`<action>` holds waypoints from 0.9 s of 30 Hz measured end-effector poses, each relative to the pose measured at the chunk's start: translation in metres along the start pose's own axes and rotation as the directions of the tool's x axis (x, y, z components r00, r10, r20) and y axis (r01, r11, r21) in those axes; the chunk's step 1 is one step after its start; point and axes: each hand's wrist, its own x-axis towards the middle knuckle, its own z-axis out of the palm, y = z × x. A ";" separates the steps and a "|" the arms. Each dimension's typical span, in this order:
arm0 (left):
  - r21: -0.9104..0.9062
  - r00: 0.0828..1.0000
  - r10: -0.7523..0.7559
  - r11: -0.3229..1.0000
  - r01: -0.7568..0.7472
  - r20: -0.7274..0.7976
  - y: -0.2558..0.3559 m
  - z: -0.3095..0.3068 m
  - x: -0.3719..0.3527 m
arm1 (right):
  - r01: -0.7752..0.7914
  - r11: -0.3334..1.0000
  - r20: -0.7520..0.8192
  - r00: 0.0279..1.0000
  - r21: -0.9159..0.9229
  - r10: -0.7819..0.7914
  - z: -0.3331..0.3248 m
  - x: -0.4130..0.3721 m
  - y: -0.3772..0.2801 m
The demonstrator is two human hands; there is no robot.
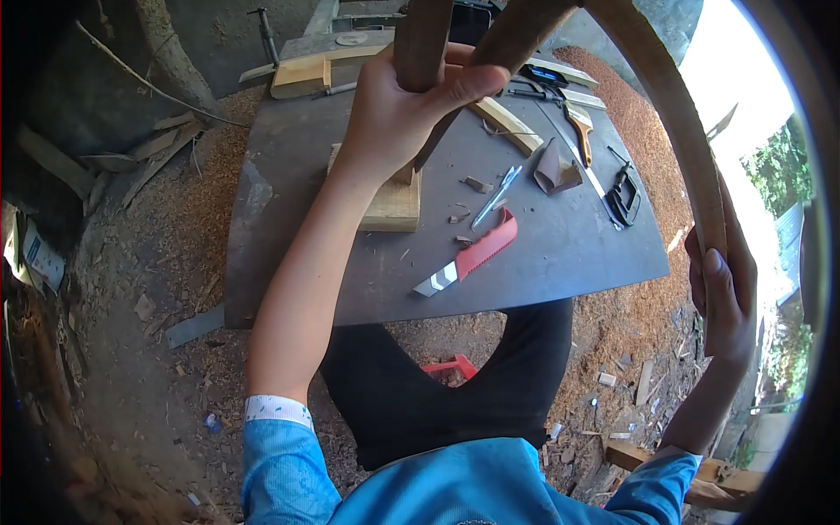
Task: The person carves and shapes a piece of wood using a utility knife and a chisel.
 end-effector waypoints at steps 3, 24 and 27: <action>0.020 0.999 -0.052 0.998 0.052 -0.002 -0.008 -0.004 0.002 | -0.017 1.000 -0.007 1.000 0.012 0.017 0.001 -0.002 0.005; 0.072 0.997 0.034 0.997 -0.039 0.073 -0.012 -0.008 0.002 | 0.290 0.726 -0.216 0.956 0.624 -0.197 0.138 0.133 -0.085; -0.026 0.962 -0.269 0.963 0.270 0.039 0.008 -0.012 0.002 | 0.226 0.634 -0.254 0.966 0.739 -0.047 0.143 0.131 -0.108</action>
